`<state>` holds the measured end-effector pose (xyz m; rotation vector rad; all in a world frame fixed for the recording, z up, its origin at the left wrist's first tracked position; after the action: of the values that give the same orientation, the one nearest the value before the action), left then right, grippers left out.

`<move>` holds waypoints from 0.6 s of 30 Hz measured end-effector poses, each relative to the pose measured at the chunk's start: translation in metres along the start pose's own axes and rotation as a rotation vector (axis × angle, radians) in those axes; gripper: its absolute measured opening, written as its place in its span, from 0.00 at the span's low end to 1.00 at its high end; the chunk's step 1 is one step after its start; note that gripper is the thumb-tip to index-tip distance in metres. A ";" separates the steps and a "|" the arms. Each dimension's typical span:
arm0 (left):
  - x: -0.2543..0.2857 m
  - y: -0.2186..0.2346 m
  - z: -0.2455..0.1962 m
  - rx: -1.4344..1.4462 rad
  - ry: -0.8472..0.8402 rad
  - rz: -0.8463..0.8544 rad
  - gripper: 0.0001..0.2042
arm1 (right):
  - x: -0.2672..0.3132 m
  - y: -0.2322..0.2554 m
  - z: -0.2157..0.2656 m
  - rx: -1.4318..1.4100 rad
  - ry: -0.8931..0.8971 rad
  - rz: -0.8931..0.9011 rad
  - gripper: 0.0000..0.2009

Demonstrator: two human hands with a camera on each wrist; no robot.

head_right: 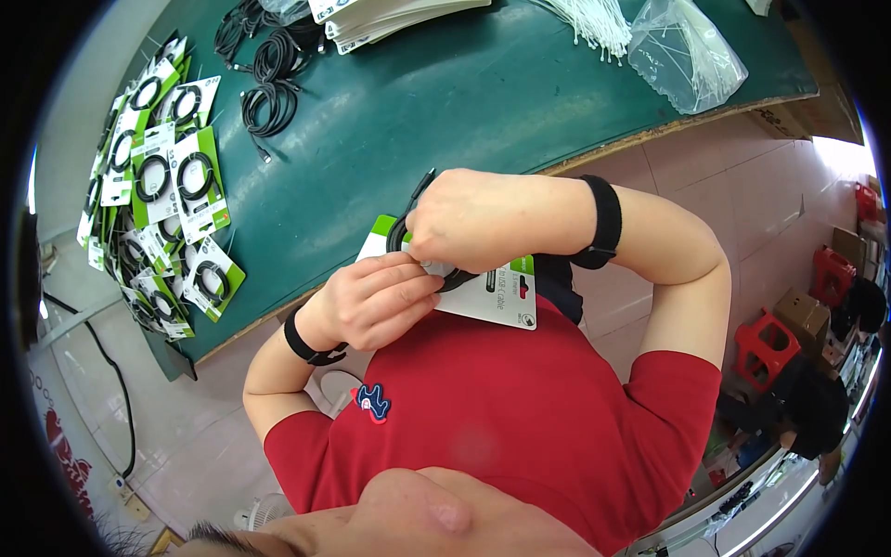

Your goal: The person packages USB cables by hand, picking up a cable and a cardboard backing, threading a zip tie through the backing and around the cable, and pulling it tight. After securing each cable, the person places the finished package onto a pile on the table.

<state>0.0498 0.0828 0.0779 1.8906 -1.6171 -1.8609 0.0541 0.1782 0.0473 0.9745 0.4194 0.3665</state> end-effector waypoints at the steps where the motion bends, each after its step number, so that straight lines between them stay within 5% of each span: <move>1: 0.000 0.003 0.002 -0.010 0.020 -0.015 0.06 | 0.000 0.004 -0.001 -0.008 0.020 -0.045 0.04; 5: 0.006 0.005 0.008 -0.018 0.053 -0.033 0.08 | 0.008 0.023 -0.015 -0.342 -0.074 -0.252 0.05; 9: 0.007 0.009 0.014 -0.044 0.082 -0.031 0.09 | 0.014 0.046 -0.024 -0.351 -0.125 -0.387 0.06; 14: 0.010 0.012 0.018 -0.013 0.140 -0.059 0.08 | 0.033 0.046 -0.036 -0.338 -0.213 -0.350 0.04; 18: 0.010 0.014 0.023 -0.025 0.184 -0.122 0.08 | 0.042 0.028 -0.050 -0.852 -0.408 -0.365 0.04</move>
<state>0.0210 0.0835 0.0733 2.1225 -1.4465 -1.6798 0.0626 0.2484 0.0389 0.1160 0.0364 -0.0102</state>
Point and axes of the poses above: each hand's wrist, its own x-axis away from the middle knuckle, its own y-axis out of the back of the hand, z = x × y, the point moved 8 cm from there along -x, towards the middle knuckle, and after that the axes turned 12 degrees about -z, right-handed, at the moved point
